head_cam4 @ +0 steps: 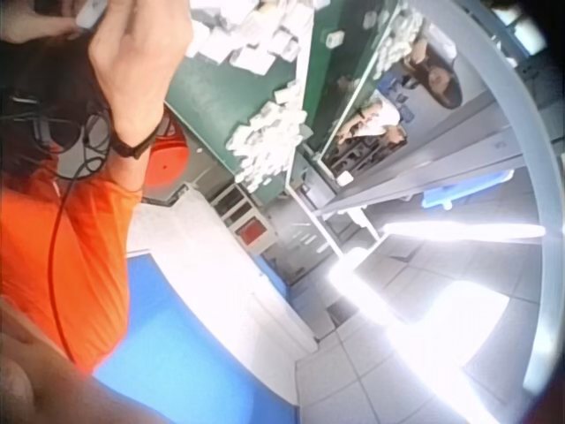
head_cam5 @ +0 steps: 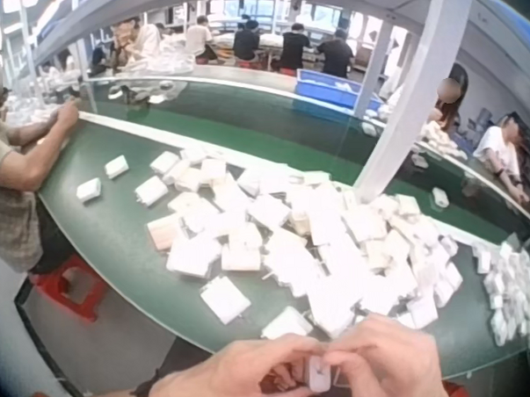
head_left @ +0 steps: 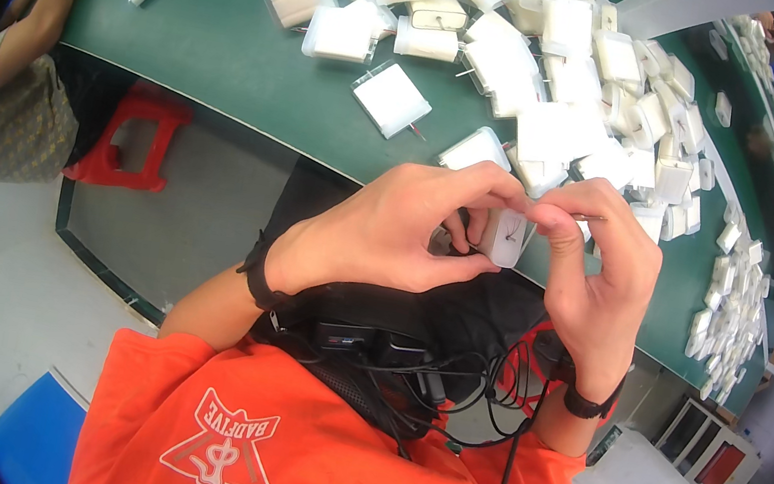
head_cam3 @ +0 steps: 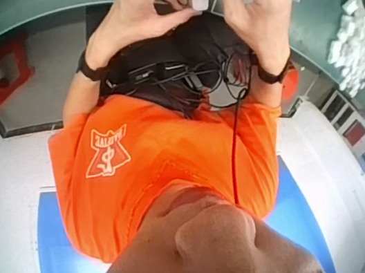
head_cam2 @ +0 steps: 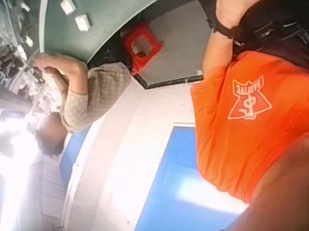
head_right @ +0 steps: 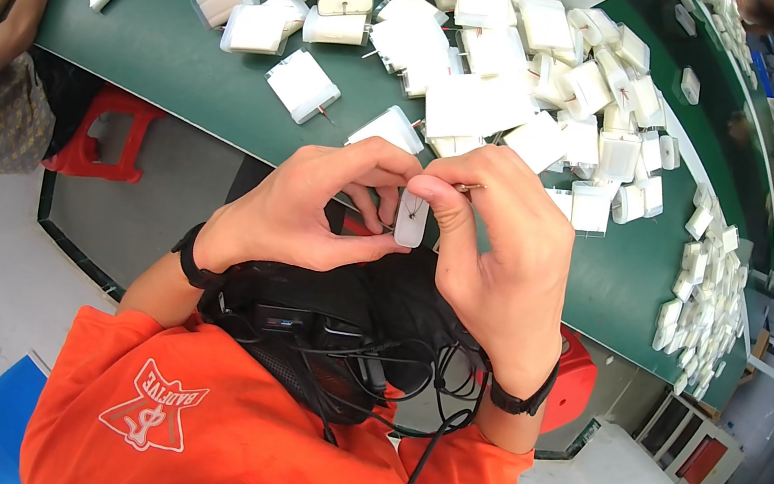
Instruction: Manually assembling or checking small white rectangular plastic components at a factory assembly line.
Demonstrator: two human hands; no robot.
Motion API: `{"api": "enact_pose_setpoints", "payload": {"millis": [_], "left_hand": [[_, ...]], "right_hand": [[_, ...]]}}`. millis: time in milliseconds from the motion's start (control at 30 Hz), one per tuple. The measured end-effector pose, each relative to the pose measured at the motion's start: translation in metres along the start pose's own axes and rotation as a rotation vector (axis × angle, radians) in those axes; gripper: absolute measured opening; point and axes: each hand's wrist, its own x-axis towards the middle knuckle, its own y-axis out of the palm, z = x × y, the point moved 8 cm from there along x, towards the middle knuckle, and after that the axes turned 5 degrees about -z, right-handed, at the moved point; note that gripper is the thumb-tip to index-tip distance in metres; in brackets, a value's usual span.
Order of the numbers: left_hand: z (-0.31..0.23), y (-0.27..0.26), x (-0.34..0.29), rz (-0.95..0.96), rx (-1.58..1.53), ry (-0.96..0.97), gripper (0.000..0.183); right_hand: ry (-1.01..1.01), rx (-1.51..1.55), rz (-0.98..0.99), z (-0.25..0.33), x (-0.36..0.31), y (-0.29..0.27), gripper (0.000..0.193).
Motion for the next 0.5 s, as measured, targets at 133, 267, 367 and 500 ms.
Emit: {"api": "enact_pose_setpoints", "payload": {"millis": [133, 267, 367, 500], "left_hand": [[-0.001, 0.003, 0.002, 0.012, 0.016, 0.009, 0.059], [-0.004, 0.002, 0.001, -0.025, -0.013, -0.005, 0.057], [0.002, 0.0, -0.004, -0.039, 0.016, -0.006, 0.055], [-0.003, -0.001, -0.004, -0.078, 0.049, 0.063, 0.049]], "right_hand": [[0.007, -0.048, 0.004, 0.001, 0.0, -0.001, 0.005], [0.1, -0.027, 0.039, -0.005, 0.005, 0.003, 0.003], [0.224, 0.028, 0.042, -0.015, 0.006, 0.004, 0.001], [0.176, 0.038, -0.142, -0.021, -0.008, -0.004, 0.003]]}}
